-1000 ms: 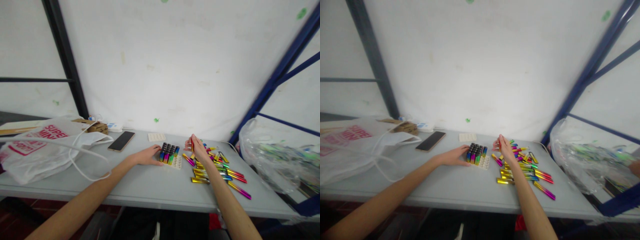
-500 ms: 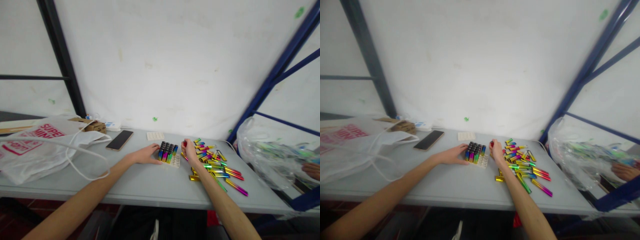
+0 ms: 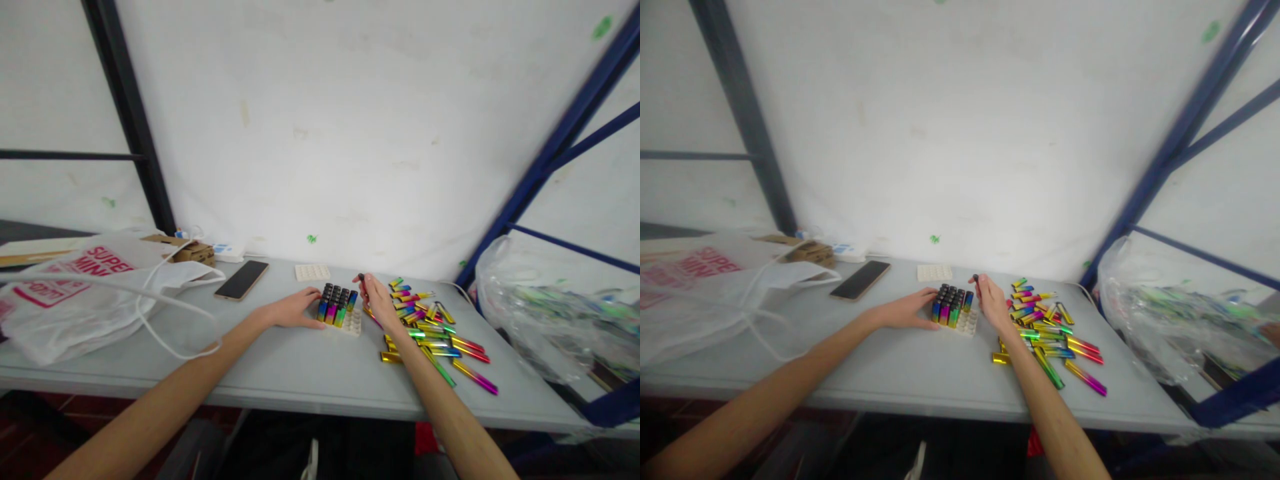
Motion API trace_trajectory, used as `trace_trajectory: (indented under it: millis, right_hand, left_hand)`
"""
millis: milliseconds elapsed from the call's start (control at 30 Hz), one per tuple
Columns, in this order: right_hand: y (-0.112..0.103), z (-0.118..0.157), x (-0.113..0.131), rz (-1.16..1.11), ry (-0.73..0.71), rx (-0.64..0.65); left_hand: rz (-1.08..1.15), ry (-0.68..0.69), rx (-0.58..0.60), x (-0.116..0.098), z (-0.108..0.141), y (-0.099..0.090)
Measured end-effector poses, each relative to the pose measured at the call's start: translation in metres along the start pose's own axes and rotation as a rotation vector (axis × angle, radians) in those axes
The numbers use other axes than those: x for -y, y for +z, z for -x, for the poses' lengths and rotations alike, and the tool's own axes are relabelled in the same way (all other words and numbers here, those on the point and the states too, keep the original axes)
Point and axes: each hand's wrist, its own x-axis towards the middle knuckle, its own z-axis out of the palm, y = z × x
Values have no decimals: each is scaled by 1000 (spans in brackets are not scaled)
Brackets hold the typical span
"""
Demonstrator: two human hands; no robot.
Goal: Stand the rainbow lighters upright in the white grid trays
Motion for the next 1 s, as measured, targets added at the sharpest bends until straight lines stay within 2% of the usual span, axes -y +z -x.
trace_trajectory:
  millis: [167, 267, 333, 567, 767, 1000]
  right_hand:
    - [0, 4, 8, 159, -231, -80]
    - [1, 4, 6, 207, -308, -116]
    - [0, 4, 5, 224, -319, -108]
    - [-8, 7, 7, 345, -404, 52]
    - [-15, 9, 11, 396, -416, 115]
    - [-16, 10, 16, 379, -418, 152]
  left_hand:
    - [2, -15, 1, -1, -1, 1]
    - [16, -23, -2, -1, -1, 1]
    - [26, -19, -6, -1, -1, 1]
    - [40, 8, -15, 0, -1, 1]
    - [37, -39, 7, -5, -1, -1]
    - [28, -20, -2, -2, 0, 0]
